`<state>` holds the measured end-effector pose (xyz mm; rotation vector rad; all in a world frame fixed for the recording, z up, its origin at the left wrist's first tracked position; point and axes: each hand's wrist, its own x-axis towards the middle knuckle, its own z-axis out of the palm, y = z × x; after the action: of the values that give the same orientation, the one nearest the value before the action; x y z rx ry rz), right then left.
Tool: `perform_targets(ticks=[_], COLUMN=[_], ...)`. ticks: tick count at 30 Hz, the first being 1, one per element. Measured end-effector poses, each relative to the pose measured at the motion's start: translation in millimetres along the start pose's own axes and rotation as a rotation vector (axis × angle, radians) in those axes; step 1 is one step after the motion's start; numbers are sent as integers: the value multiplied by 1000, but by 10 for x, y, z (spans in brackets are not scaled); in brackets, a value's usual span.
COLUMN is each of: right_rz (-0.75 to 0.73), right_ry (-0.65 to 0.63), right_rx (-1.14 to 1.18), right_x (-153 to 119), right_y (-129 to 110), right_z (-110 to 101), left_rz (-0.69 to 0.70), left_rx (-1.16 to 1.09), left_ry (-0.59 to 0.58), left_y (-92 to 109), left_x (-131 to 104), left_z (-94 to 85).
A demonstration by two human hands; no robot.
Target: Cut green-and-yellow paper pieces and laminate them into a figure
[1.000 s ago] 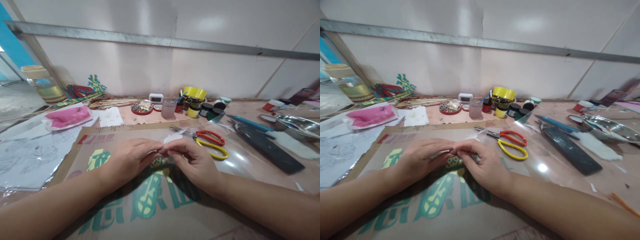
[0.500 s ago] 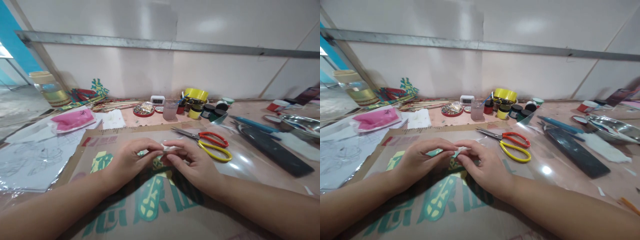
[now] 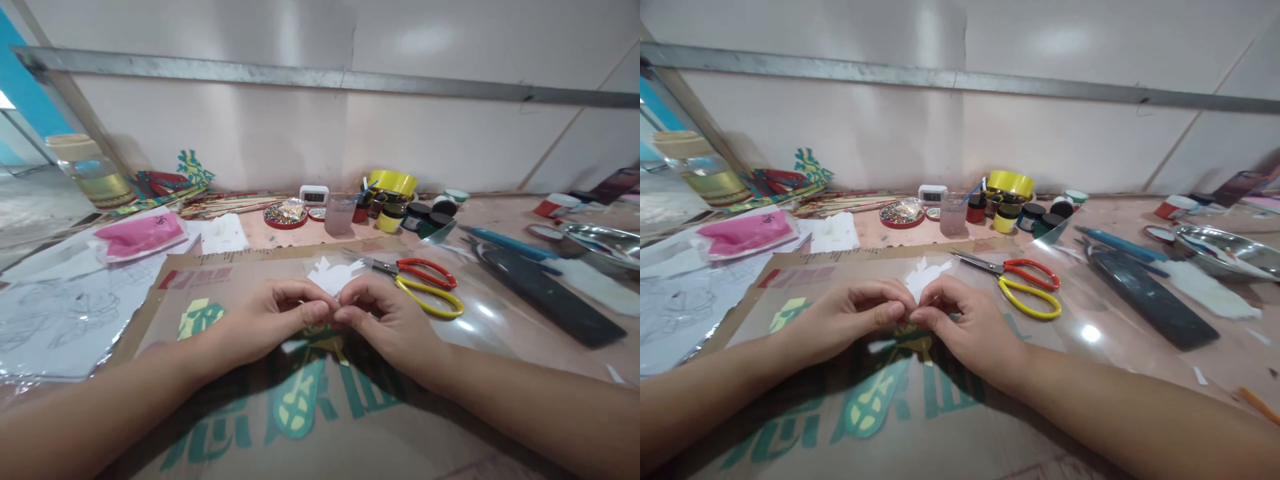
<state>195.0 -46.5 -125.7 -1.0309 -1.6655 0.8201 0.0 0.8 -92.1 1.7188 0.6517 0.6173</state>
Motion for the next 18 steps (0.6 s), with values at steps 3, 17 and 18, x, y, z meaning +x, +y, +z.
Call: perform_targets(ticks=[3,17,18], right_rz=[12,24,23], right_ry=[-9,-36,-36], right_rx=[3,-33,-33], right_x=[4,9,9], right_y=[-28,-67,-68], right_z=[-4,-17,-17], left_rz=[-95,-13,-11], left_rx=[-104,38,45], left_ry=[-39,31,30], left_y=[-7,12,14], left_x=[20,4,2], left_z=[-22,21,22])
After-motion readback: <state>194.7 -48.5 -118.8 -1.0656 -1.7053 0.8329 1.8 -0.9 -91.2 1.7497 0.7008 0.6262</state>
